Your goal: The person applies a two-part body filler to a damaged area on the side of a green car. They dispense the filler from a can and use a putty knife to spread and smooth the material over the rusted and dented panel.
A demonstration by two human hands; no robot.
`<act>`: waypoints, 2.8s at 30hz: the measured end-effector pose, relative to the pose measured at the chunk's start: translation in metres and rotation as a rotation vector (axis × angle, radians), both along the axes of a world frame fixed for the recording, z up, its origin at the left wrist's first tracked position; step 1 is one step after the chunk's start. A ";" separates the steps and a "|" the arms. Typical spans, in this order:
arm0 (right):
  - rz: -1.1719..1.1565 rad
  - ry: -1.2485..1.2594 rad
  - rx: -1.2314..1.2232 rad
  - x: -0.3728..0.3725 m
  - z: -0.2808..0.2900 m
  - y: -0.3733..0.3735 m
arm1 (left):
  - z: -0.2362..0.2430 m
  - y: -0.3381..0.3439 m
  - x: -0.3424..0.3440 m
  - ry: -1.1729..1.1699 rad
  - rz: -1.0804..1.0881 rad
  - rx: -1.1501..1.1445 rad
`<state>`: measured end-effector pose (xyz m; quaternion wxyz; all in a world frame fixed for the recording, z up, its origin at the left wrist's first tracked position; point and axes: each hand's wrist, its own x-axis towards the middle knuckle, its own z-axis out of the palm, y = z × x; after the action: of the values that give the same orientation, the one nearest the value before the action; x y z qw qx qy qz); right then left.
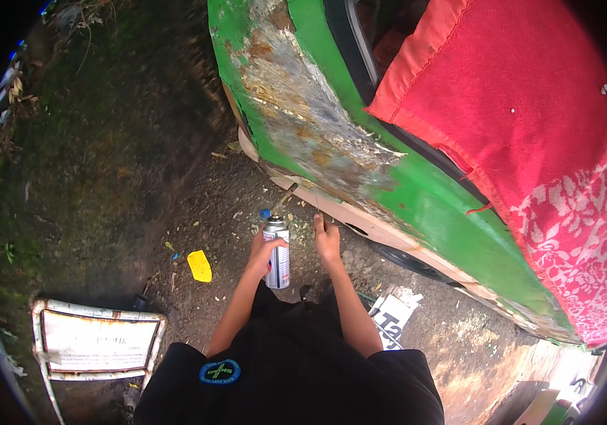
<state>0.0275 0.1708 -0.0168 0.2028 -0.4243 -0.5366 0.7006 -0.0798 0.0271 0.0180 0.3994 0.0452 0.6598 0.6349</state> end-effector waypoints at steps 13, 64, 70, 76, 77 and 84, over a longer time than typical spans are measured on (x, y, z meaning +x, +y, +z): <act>0.028 -0.032 -0.070 -0.023 0.007 0.014 | 0.005 0.001 -0.007 -0.013 -0.021 -0.007; 0.215 -0.256 -0.027 -0.036 0.038 0.049 | -0.006 -0.043 0.016 0.066 0.378 0.108; 0.181 -0.228 -0.109 -0.043 0.057 0.047 | -0.006 -0.031 0.018 0.029 0.261 0.091; 0.219 -0.327 -0.080 -0.054 0.070 0.052 | -0.011 -0.020 0.016 -0.065 0.190 0.064; 0.224 -0.359 -0.042 -0.058 0.064 0.054 | -0.011 -0.018 0.015 -0.063 0.167 0.067; 0.224 -0.413 0.076 -0.079 0.033 0.040 | 0.004 -0.019 0.012 -0.047 0.201 0.060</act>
<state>-0.0515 0.2111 0.0163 0.0257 -0.4884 -0.6365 0.5964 -0.0674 0.0085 0.0218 0.3473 -0.0241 0.6323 0.6921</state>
